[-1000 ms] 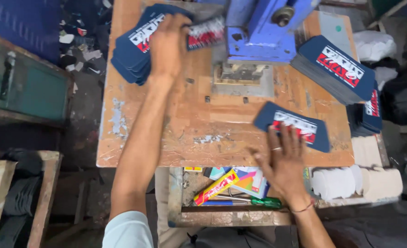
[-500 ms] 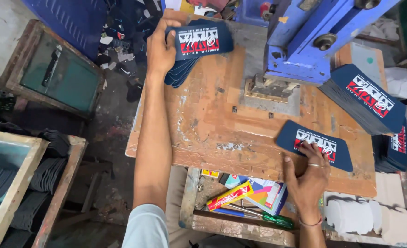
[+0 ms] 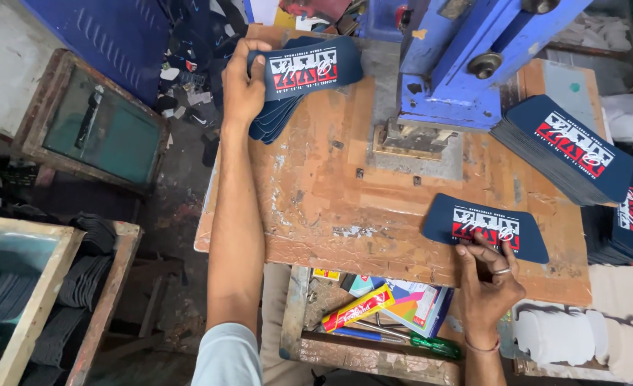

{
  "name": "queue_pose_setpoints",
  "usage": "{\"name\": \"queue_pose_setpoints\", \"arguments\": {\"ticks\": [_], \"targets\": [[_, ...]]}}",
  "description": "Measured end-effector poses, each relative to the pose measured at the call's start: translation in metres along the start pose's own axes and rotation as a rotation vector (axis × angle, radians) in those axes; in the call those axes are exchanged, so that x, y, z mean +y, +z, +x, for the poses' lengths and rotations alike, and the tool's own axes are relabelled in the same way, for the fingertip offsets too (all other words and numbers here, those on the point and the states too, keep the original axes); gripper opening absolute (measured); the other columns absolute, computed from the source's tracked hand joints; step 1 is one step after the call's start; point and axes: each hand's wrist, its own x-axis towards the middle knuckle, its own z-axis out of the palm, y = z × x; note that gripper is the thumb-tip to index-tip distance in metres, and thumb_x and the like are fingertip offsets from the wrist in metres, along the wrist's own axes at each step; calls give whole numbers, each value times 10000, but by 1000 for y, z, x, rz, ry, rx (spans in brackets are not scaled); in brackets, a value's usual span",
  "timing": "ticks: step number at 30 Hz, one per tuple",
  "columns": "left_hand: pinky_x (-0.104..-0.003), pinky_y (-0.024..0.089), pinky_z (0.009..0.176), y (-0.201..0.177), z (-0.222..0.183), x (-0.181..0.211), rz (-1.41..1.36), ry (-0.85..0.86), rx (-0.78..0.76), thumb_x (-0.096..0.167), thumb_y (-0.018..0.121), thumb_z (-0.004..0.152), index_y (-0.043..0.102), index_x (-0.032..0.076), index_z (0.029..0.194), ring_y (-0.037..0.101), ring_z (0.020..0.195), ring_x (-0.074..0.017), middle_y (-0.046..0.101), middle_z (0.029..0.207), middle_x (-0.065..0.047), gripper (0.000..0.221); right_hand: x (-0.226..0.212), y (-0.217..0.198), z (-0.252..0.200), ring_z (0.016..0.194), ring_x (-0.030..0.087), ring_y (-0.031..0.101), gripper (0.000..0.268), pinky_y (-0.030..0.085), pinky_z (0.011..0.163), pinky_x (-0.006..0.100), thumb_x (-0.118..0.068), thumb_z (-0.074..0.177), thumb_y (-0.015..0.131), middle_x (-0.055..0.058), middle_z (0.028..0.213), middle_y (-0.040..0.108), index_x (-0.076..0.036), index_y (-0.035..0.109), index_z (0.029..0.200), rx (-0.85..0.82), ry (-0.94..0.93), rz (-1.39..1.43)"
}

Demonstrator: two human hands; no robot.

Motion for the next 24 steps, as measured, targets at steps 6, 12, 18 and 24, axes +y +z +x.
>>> {"name": "queue_pose_setpoints", "arguments": {"ticks": [6, 12, 18, 24], "targets": [[-331, 545, 819, -1, 0, -2, 14, 17, -5, 16, 522, 1052, 627, 58, 1159, 734, 908, -188, 736, 946, -112, 156, -1, -2, 0, 1118, 207, 747, 49, 392, 1292, 462, -35, 989, 777, 101, 981, 762, -17, 734, 1002, -3, -30, 2], [-328, 543, 814, -1, 1, -1, 16, -3, -13, 16, 518, 1052, 627, 59, 1160, 731, 901, -190, 733, 947, -110, 159, -7, -5, 4, 1028, 177, 743, 40, 429, 1274, 469, -32, 1016, 747, 107, 1014, 769, 0, 739, 1040, -17, -22, -29], [-320, 551, 811, -1, 0, 2, 10, -28, -20, 34, 525, 1063, 629, 68, 1161, 744, 915, -176, 742, 972, -98, 147, -3, -4, 2, 959, 165, 729, 46, 420, 1278, 469, -36, 1009, 747, 107, 987, 766, 7, 737, 1023, -24, -18, -38], [-327, 558, 814, 0, 1, 0, 14, -38, -3, 31, 531, 1049, 634, 65, 1158, 754, 927, -189, 751, 985, -112, 154, 1, -4, 1, 841, 163, 697, 64, 450, 1253, 444, -63, 996, 776, 104, 903, 752, -7, 744, 996, -20, 3, -56]]}}
